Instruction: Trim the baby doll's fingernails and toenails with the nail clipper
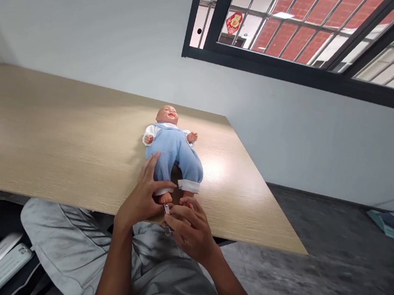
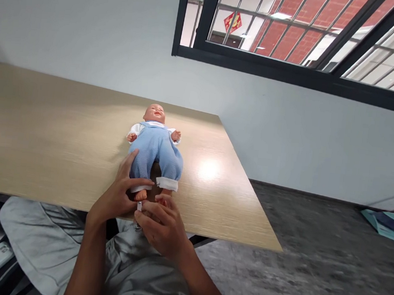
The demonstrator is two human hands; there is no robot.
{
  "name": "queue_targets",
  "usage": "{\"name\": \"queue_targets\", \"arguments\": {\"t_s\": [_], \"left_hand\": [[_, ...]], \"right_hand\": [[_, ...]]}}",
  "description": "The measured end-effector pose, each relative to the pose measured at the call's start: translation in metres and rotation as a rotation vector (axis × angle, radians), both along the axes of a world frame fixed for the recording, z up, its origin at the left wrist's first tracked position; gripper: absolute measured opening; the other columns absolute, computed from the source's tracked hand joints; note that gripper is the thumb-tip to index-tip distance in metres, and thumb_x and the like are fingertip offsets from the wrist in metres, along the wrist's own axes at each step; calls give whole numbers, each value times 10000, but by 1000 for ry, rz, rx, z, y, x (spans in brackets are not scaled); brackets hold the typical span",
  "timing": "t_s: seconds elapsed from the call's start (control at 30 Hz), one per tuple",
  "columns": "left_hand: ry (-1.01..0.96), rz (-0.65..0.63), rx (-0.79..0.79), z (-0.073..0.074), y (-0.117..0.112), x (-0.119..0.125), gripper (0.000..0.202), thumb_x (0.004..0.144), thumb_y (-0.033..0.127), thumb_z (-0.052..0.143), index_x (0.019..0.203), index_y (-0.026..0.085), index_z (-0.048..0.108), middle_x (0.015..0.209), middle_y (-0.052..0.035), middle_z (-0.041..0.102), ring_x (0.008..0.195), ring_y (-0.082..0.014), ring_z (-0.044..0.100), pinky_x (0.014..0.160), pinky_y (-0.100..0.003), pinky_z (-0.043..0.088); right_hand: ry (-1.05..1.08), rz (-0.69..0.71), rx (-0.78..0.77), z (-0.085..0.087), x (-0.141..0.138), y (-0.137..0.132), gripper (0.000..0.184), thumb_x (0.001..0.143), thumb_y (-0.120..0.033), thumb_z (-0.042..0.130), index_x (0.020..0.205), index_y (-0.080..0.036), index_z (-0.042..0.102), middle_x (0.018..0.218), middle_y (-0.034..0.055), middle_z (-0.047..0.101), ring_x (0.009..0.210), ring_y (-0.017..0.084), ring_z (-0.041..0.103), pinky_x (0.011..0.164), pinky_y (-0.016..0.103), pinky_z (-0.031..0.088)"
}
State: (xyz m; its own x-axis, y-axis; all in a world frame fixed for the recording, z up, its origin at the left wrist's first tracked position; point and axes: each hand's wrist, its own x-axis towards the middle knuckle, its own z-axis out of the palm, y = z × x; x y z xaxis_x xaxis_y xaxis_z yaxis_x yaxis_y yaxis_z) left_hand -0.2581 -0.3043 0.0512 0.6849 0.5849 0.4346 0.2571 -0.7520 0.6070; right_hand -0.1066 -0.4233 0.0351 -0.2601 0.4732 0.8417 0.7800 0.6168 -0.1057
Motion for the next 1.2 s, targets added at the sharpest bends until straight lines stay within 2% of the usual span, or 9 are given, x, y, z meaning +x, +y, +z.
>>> {"name": "queue_targets", "arguments": {"t_s": [0.2,0.87,1.2], "left_hand": [[-13,1,8,0,-1,1,329,766,136,695,1035,315,757,1646,130,-153,1539,-319,-29,1263,-512,134],[-3,10,14,-2,0,1,342,782,114,676,1055,301,762,1650,116,-136,1537,-340,-20,1265,-502,139],[8,8,25,-2,2,2,367,777,104,669,1078,297,756,1648,114,-151,1537,-345,-26,1259,-527,153]], "right_hand": [[-21,-7,2,-1,-1,2,200,937,-46,526,1021,-180,649,985,39,692,866,124,637,951,384,476],[-76,-31,-27,-3,-1,3,144,955,-98,579,1012,-212,645,951,-18,694,785,90,630,978,362,438],[-107,-22,-34,-5,-1,4,141,987,-113,538,1019,-203,641,942,-4,699,772,101,629,972,373,428]]}}
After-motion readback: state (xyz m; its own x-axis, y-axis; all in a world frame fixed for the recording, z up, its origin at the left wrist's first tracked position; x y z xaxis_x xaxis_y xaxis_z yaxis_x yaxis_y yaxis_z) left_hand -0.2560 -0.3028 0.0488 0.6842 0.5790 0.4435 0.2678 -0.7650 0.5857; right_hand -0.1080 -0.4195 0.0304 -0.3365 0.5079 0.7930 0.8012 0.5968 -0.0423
